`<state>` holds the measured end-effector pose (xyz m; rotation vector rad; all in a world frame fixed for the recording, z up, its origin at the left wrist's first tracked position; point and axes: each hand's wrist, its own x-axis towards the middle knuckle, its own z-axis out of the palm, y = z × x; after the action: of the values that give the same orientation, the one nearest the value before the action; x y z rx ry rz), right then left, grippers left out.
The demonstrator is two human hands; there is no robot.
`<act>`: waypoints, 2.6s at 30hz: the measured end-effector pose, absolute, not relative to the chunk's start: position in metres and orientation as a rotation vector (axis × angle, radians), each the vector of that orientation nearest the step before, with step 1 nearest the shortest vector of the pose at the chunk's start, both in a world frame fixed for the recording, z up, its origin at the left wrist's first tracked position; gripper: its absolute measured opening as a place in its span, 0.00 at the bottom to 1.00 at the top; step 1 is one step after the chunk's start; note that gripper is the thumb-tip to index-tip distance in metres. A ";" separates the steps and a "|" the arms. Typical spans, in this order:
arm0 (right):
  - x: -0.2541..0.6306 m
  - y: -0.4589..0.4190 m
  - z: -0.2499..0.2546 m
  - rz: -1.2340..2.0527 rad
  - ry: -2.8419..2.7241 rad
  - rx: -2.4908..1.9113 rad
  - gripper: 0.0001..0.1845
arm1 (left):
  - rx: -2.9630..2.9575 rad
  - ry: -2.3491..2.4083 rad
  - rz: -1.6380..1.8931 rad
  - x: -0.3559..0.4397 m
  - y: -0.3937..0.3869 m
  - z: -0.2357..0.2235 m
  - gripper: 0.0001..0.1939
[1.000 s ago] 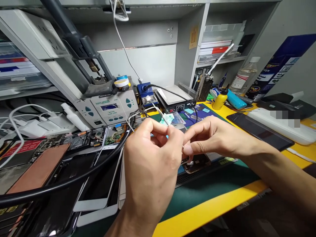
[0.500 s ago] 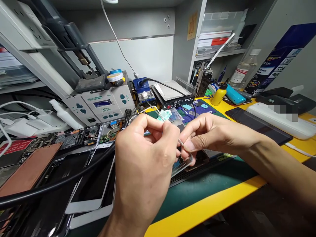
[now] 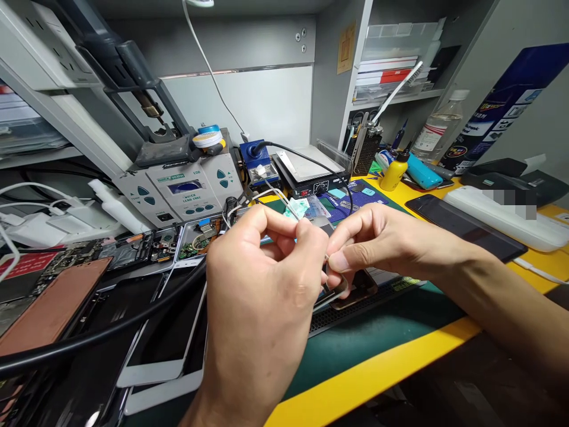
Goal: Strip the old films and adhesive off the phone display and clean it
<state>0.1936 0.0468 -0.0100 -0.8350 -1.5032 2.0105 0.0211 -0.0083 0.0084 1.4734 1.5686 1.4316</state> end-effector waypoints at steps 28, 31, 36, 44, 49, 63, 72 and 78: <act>0.203 0.043 -0.008 1.894 -1.568 -0.723 0.06 | 1.254 1.103 1.357 0.018 -0.008 0.001 0.10; 0.204 0.044 -0.007 1.886 -1.562 -0.713 0.07 | 1.263 1.114 1.366 0.020 -0.009 0.001 0.10; 0.205 0.043 -0.005 1.862 -1.620 -0.694 0.11 | 1.352 1.171 1.304 0.022 -0.010 0.000 0.13; 0.203 0.041 -0.002 1.881 -1.635 -0.677 0.16 | 1.379 1.096 1.330 0.026 -0.011 -0.007 0.14; 0.203 0.041 -0.003 1.881 -1.664 -0.671 0.16 | 1.397 1.076 1.307 0.026 -0.011 -0.007 0.17; 0.201 0.040 -0.004 1.831 -1.636 -0.778 0.16 | 1.325 0.979 1.340 0.025 -0.014 -0.005 0.16; 0.204 0.042 -0.006 1.836 -1.611 -0.709 0.17 | 1.263 0.995 1.387 0.029 -0.014 -0.002 0.15; 0.206 0.045 -0.006 1.727 -1.616 -0.749 0.17 | 1.293 1.155 1.333 0.023 -0.014 0.008 0.19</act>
<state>0.2065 0.0449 -0.0063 -0.7486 -1.6158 1.7269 0.0226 -0.0145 0.0081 1.2935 1.1553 1.3330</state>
